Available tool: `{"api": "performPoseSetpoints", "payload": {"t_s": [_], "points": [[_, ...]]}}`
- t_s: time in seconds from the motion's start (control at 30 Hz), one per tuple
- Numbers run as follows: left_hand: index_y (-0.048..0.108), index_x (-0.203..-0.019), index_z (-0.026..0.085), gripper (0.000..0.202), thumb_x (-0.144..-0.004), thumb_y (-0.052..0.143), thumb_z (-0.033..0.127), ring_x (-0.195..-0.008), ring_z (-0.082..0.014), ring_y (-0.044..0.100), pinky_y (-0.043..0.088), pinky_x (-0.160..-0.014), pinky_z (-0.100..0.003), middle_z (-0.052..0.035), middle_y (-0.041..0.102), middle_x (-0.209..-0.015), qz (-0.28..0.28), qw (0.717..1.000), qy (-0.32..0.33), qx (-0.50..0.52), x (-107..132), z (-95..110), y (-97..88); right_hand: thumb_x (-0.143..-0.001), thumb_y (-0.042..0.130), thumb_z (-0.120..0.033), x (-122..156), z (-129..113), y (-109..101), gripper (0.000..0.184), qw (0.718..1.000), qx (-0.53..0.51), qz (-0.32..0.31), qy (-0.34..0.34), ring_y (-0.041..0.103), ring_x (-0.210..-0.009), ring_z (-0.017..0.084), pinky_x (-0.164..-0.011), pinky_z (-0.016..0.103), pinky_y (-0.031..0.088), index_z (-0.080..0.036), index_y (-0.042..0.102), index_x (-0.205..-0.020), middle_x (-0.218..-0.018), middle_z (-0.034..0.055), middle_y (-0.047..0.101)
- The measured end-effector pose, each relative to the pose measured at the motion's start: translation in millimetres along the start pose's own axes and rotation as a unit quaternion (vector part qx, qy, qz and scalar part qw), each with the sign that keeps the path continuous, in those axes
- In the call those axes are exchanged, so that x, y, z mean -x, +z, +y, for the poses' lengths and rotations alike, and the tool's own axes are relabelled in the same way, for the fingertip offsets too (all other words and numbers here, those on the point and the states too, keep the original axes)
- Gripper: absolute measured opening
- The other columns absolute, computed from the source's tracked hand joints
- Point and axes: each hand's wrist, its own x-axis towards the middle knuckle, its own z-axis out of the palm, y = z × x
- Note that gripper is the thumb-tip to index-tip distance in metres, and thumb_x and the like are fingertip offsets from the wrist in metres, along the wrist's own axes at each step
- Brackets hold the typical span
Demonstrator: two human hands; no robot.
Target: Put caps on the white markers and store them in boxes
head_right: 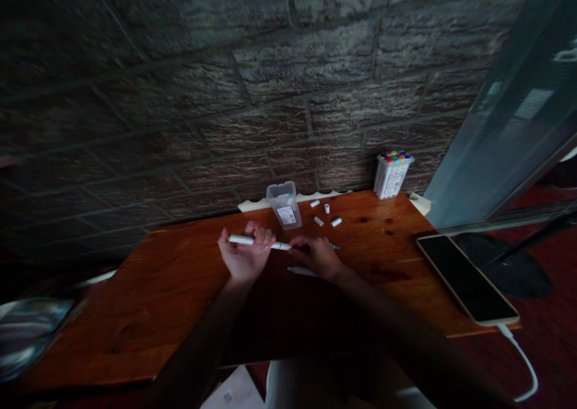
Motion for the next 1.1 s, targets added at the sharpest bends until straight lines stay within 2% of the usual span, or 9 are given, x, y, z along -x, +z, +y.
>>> {"api": "performPoseSetpoints", "payload": {"t_s": [0.1, 0.27, 0.47, 0.57, 0.87, 1.0, 1.1], "points": [[0.060, -0.083, 0.014, 0.057, -0.086, 0.035, 0.065, -0.049, -0.0112, 0.033, 0.036, -0.055, -0.026, 0.0033, 0.025, -0.049, 0.018, 1.000, 0.005, 0.010, -0.9, 0.7, -4.6, -0.080, 0.067, -0.041, 0.4, 2.2, 2.9, 0.026, 1.000, -0.013, 0.006, 0.008, 0.068, -0.081, 0.016, -0.078, 0.029, 0.053, -0.022, 0.071, -0.098, -0.092, 0.0024, 0.073], [0.060, -0.083, 0.014, 0.051, -0.086, 0.037, 0.059, -0.049, -0.0112, 0.031, 0.036, -0.057, -0.027, 0.0040, 0.023, -0.050, 0.014, 0.999, 0.014, 0.035, -4.1, 3.0, -9.9, -0.079, 0.067, -0.044, 0.2, 1.0, 4.8, 0.033, 0.998, -0.061, 0.014, 0.020, 0.067, -0.086, 0.017, -0.081, 0.031, 0.053, -0.020, 0.071, -0.101, -0.097, 0.0044, 0.072], [0.057, -0.085, 0.015, 0.060, -0.086, 0.034, 0.070, -0.055, -0.0113, 0.034, 0.038, -0.061, -0.028, 0.0023, 0.029, -0.059, 0.023, 0.999, 0.013, 0.034, -3.3, 2.8, -1.8, -0.083, 0.062, -0.047, -0.2, -3.5, 2.3, 0.034, 0.998, -0.069, -0.008, 0.008, 0.065, -0.082, 0.016, -0.076, 0.028, 0.051, -0.020, 0.072, -0.099, -0.091, 0.0026, 0.072], [0.056, -0.086, 0.015, 0.055, -0.086, 0.038, 0.067, -0.056, -0.0115, 0.035, 0.037, -0.061, -0.027, 0.0018, 0.031, -0.061, 0.020, 0.999, 0.024, 0.020, -2.7, 2.3, -0.5, -0.084, 0.060, -0.048, 0.6, -4.2, 1.9, 0.035, 0.998, -0.062, -0.013, 0.010, 0.064, -0.076, 0.015, -0.070, 0.026, 0.050, -0.019, 0.072, -0.099, -0.086, 0.0018, 0.071], [0.058, -0.090, 0.015, 0.045, -0.084, 0.043, 0.057, -0.054, -0.0115, 0.030, 0.034, -0.059, -0.027, 0.0039, 0.021, -0.058, 0.028, 0.999, 0.035, 0.012, -1.9, 4.1, -8.1, -0.083, 0.061, -0.047, 2.1, -5.4, 5.3, 0.033, 0.999, -0.044, -0.005, -0.014, 0.067, -0.083, 0.018, -0.076, 0.030, 0.052, -0.022, 0.072, -0.101, -0.096, 0.0031, 0.072], [0.056, -0.085, 0.016, 0.039, -0.085, 0.045, 0.053, -0.058, -0.0118, 0.036, 0.038, -0.064, -0.028, 0.0020, 0.031, -0.061, 0.033, 0.999, 0.040, 0.002, -4.0, 5.3, -6.7, -0.087, 0.057, -0.044, 2.0, -8.9, 2.6, 0.029, 0.999, 0.008, 0.001, -0.049, 0.066, -0.083, 0.018, -0.074, 0.029, 0.051, -0.022, 0.072, -0.100, -0.097, 0.0039, 0.072], [0.057, -0.084, 0.017, 0.028, -0.083, 0.050, 0.045, -0.072, -0.0144, 0.050, 0.045, -0.080, -0.033, -0.0017, 0.047, -0.070, 0.055, 0.996, 0.055, -0.043, -10.9, 10.4, -12.2, -0.089, 0.054, -0.044, 2.1, -12.2, -3.8, 0.031, 0.998, 0.020, 0.028, -0.046, 0.066, -0.081, 0.017, -0.073, 0.029, 0.051, -0.022, 0.071, -0.102, -0.096, 0.0040, 0.072]]}}
